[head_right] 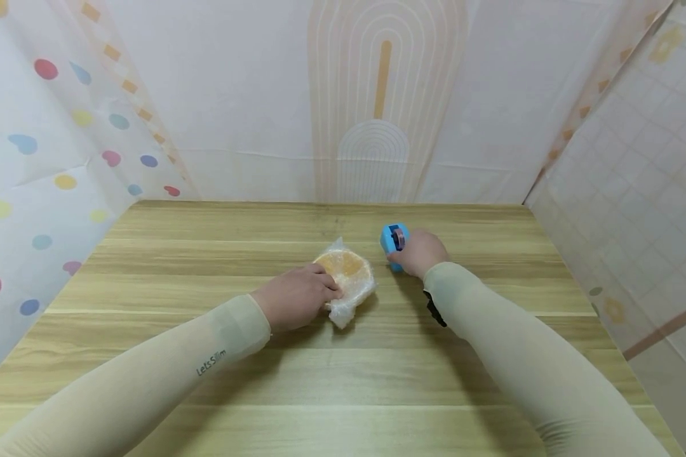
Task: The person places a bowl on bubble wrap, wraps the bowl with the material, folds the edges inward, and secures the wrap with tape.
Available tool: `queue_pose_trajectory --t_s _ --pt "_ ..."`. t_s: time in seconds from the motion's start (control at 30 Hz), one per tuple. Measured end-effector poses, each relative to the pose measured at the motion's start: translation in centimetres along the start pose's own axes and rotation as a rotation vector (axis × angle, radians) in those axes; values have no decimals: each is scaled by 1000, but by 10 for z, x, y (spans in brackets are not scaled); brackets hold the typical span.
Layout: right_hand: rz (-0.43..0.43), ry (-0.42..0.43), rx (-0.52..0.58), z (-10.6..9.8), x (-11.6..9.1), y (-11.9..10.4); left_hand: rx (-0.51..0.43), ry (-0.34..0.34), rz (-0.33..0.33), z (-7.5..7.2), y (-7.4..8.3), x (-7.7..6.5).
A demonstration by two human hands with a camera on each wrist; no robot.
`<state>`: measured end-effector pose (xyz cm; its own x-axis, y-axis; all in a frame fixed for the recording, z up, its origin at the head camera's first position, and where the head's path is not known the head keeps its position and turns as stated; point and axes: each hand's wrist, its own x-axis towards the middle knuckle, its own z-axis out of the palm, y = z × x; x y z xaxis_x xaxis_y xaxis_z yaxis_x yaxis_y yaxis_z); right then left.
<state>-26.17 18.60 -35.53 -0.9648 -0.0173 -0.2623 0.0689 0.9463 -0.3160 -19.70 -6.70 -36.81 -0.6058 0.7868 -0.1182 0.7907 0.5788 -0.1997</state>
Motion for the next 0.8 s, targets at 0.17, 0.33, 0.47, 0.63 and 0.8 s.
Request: queue_pose_trajectory --t_s 0.17,0.33,0.47,0.63,0.8 --pt "-5 -63 46 -4 9 7 -6 -9 -7 0 0 0" --pt "-11 -70 145 -6 13 13 -16 -7 -14 1 0 1" --pt "5 -84 209 -8 12 13 -23 -3 -14 2 0 1" --pt "-3 -113 220 -11 13 13 -22 -1 -16 1 0 1" --pt "-3 -159 177 -16 14 12 -18 -3 -17 0 0 0"
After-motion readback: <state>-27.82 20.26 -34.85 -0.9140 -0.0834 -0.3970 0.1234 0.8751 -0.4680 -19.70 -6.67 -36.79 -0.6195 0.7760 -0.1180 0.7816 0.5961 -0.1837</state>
